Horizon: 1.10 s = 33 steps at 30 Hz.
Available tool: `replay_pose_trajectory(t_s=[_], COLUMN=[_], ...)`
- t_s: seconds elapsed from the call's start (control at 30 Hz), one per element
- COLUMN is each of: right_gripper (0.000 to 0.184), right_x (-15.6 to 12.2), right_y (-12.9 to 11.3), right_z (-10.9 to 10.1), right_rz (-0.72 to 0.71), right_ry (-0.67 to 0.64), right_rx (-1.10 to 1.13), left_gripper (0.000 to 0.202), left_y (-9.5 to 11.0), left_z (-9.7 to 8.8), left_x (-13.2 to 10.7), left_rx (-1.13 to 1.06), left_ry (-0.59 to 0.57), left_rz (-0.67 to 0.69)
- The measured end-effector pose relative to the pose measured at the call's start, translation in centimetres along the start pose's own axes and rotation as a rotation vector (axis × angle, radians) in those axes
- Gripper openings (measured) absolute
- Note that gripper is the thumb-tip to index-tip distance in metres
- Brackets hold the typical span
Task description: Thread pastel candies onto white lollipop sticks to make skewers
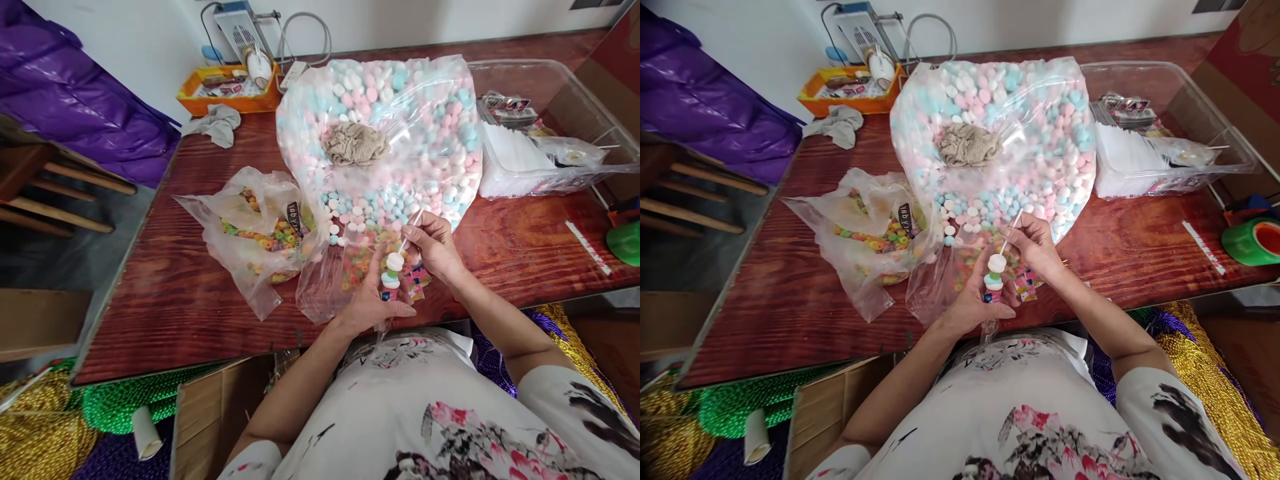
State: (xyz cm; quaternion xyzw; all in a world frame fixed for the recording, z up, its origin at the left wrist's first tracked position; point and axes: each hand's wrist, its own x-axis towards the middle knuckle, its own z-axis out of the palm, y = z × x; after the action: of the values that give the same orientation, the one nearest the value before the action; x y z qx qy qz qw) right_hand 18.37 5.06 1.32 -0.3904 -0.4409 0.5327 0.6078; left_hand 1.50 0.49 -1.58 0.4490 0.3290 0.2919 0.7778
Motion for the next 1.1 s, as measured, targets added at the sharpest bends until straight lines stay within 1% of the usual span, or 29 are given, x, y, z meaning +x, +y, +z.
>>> replay_pose_trajectory(t_s=[0.03,0.1,0.17,0.2,0.27,0.33,0.37,0.43,0.5,0.6,0.67,0.73,0.77,0.83,0.93,1.03,1.1], right_gripper=[0.034,0.032,0.031,0.031,0.029,0.028,0.027,0.027,0.028,0.026,0.026,0.027,0.027,0.029,0.03,0.032,0.033], right_x=[0.0,-0.2,-0.7,-1.0,-1.7,-2.2,-2.4,-2.6,-2.7,-2.8,-3.2,-3.6,-3.8,-4.2,-4.4,-4.3,-4.1], right_y=[0.1,0.4,0.8,1.0,1.4,1.6,1.6,1.5,1.2,0.7,0.5,0.3,0.3,0.2,0.0,-0.2,-0.3], right_z=[-0.4,-1.2,-1.8,-2.1,-2.3,-2.4,-2.4,-2.4,-2.3,-2.2,-2.1,-1.9,-1.8,-1.5,-1.1,-0.8,-0.7], right_rz=[0.006,0.022,0.041,0.052,0.069,0.072,0.073,0.076,0.079,0.065,0.042,0.023,0.013,-0.009,-0.046,-0.09,-0.116], right_ry=[-0.031,-0.077,-0.091,-0.089,-0.078,-0.064,-0.055,-0.03,0.006,0.073,0.096,0.098,0.099,0.107,0.141,0.207,0.264], right_rx=[0.034,0.074,0.087,0.089,0.095,0.116,0.126,0.132,0.119,0.086,0.055,0.024,0.012,-0.009,-0.038,-0.071,-0.1], left_gripper=[0.142,0.143,0.138,0.132,0.111,0.083,0.071,0.054,0.047,0.037,0.034,0.031,0.031,0.031,0.038,0.046,0.049], left_y=[-0.2,-0.7,-1.3,-1.7,-2.4,-3.0,-3.2,-3.5,-3.5,-3.5,-3.4,-3.4,-3.4,-3.3,-3.1,-3.0,-3.0], left_z=[-0.2,-0.8,-1.4,-1.7,-2.2,-2.3,-2.2,-1.8,-1.2,-0.3,0.1,0.3,0.4,0.4,0.4,0.8,1.0], left_x=[-0.2,-0.8,-1.4,-1.8,-2.5,-3.0,-3.2,-3.4,-3.3,-2.9,-2.6,-2.4,-2.3,-2.0,-1.7,-1.3,-1.0], left_rx=[-0.089,-0.206,-0.244,-0.239,-0.192,-0.113,-0.069,0.029,0.162,0.431,0.614,0.734,0.757,0.74,0.643,0.523,0.46], left_ry=[-0.009,-0.015,-0.043,-0.069,-0.118,-0.135,-0.126,-0.066,0.021,0.114,0.162,0.207,0.224,0.239,0.234,0.243,0.278], left_rz=[-0.03,-0.077,-0.119,-0.146,-0.209,-0.281,-0.313,-0.346,-0.305,-0.144,-0.063,-0.02,-0.004,0.024,0.041,0.061,0.082])
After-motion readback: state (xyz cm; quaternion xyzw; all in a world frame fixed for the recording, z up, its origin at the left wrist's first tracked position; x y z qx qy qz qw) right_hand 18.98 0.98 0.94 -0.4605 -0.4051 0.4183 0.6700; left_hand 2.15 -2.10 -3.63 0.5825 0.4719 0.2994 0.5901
